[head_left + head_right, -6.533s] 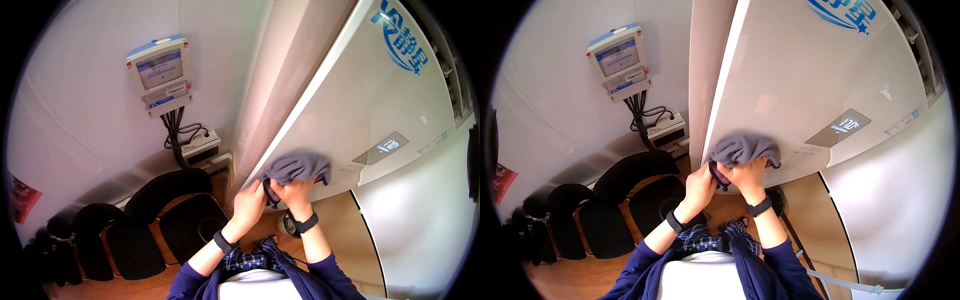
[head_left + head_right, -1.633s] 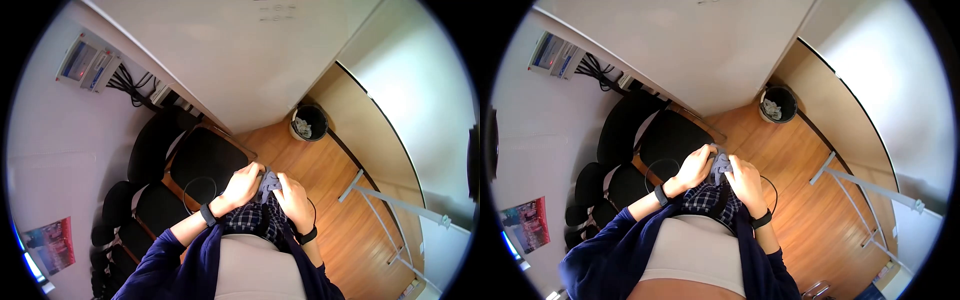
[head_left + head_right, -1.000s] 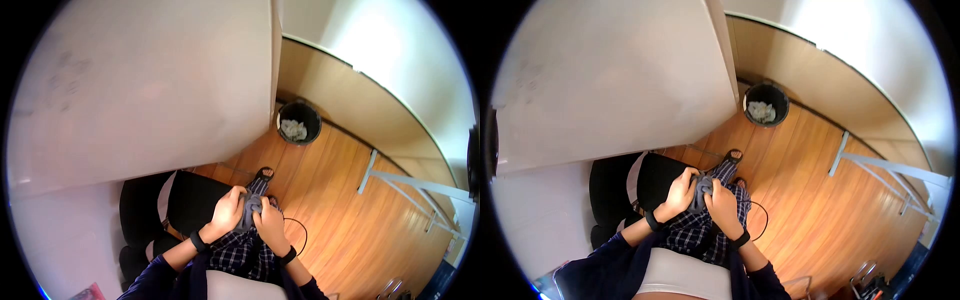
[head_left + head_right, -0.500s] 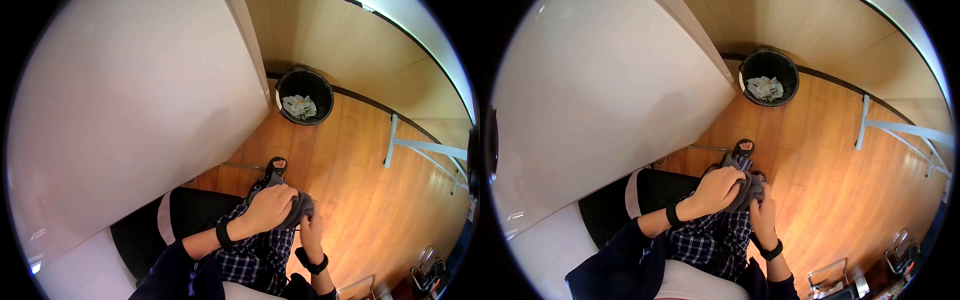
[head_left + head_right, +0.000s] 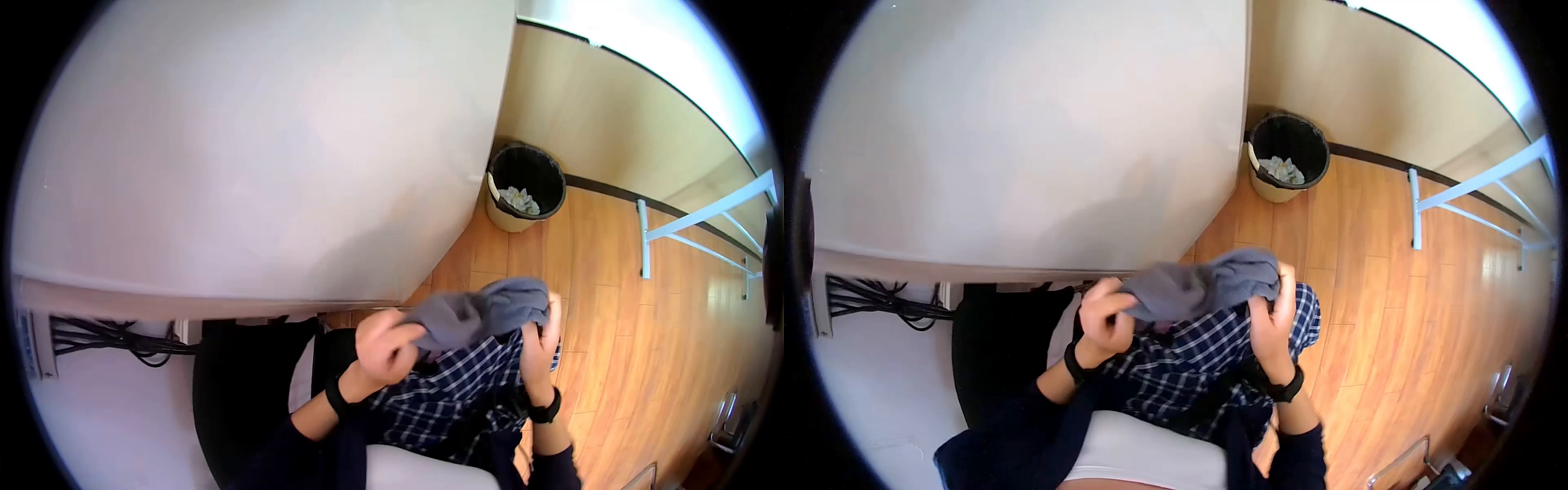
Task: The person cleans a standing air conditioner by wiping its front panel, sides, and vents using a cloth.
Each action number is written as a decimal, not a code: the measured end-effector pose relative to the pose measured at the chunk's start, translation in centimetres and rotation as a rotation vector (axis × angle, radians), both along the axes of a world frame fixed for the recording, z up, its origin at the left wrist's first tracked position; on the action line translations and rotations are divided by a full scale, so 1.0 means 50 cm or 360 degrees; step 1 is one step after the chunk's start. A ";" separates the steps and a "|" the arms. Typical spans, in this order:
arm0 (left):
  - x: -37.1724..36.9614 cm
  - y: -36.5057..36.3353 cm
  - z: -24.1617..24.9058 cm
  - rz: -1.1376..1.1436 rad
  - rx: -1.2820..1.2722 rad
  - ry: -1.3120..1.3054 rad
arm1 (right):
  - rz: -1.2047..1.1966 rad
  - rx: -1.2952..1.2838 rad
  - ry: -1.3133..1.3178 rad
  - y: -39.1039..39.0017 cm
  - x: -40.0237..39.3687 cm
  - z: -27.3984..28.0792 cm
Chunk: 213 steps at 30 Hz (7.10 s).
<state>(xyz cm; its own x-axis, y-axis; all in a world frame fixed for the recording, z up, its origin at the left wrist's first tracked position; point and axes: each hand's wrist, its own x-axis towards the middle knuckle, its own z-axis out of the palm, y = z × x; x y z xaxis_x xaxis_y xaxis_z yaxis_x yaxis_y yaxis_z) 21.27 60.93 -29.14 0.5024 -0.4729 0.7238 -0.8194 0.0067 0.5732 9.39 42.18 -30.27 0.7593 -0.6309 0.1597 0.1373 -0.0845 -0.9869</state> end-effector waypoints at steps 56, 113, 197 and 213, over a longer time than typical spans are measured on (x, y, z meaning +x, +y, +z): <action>0.057 0.212 0.106 0.0896 -0.0487 -0.0012 | 0.0473 -0.1278 -0.0211 0.370 0.144 0.238; 0.020 0.126 -0.229 0.0572 0.0115 -0.0379 | 0.0168 -0.1455 -0.0481 0.255 0.251 0.042; 0.061 -0.029 0.019 0.0277 0.0466 0.0078 | -0.0063 -0.1248 -0.0265 0.115 0.305 0.196; 0.045 0.064 -0.116 0.0475 0.0533 -0.0153 | 0.0159 -0.1144 0.0071 0.163 0.245 0.079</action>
